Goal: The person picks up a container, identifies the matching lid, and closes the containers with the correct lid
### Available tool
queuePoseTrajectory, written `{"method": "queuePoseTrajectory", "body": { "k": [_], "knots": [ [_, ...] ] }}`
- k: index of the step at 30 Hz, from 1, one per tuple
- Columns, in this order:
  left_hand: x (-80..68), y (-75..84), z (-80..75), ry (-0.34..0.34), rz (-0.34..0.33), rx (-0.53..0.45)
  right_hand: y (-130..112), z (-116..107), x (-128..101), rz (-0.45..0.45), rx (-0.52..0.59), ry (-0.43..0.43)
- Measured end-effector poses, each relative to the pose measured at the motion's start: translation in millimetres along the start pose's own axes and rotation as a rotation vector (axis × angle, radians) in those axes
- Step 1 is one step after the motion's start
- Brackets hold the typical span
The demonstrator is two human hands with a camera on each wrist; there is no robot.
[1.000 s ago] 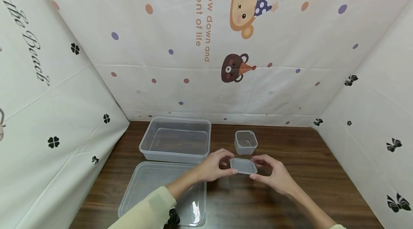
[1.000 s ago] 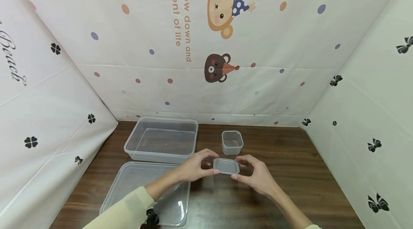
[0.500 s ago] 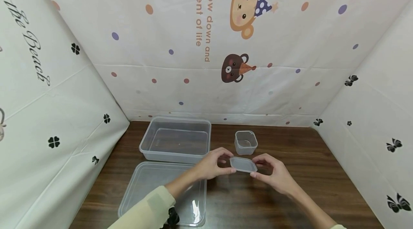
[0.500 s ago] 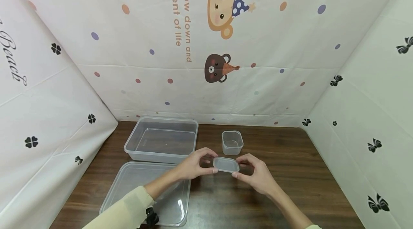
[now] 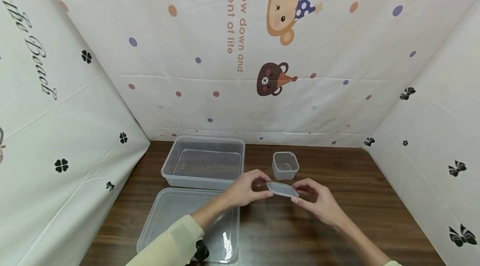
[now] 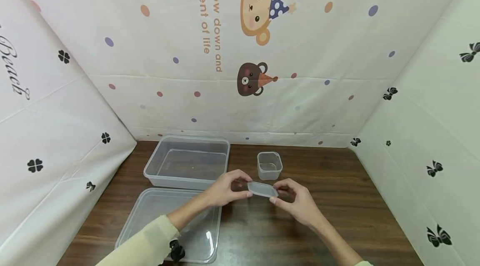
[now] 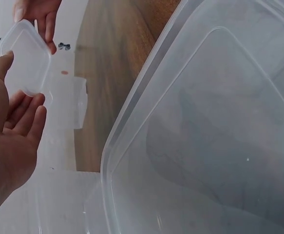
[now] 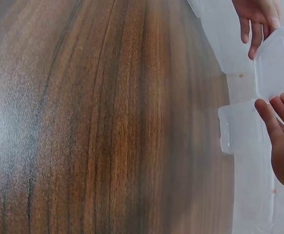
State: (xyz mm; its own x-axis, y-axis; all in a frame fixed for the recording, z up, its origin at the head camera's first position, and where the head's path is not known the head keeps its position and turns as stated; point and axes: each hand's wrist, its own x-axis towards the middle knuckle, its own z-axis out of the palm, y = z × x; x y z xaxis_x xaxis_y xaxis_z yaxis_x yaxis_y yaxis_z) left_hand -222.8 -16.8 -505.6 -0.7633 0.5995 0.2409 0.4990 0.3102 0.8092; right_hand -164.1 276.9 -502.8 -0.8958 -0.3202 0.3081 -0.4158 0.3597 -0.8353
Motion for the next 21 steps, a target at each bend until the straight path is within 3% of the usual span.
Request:
{"method": "queuePoseTrajectory", "body": {
  "k": [10, 21],
  "knots": [
    [-0.8, 3.8, -0.6, -0.004, -0.017, 0.035, 3.0, 2.1, 0.0, 0.019, 0.039, -0.008],
    [0.8, 2.4, 1.4, 0.096, 0.024, 0.058, -0.3, 3.8, 0.2, 0.018, 0.069, 0.009]
  ]
}}
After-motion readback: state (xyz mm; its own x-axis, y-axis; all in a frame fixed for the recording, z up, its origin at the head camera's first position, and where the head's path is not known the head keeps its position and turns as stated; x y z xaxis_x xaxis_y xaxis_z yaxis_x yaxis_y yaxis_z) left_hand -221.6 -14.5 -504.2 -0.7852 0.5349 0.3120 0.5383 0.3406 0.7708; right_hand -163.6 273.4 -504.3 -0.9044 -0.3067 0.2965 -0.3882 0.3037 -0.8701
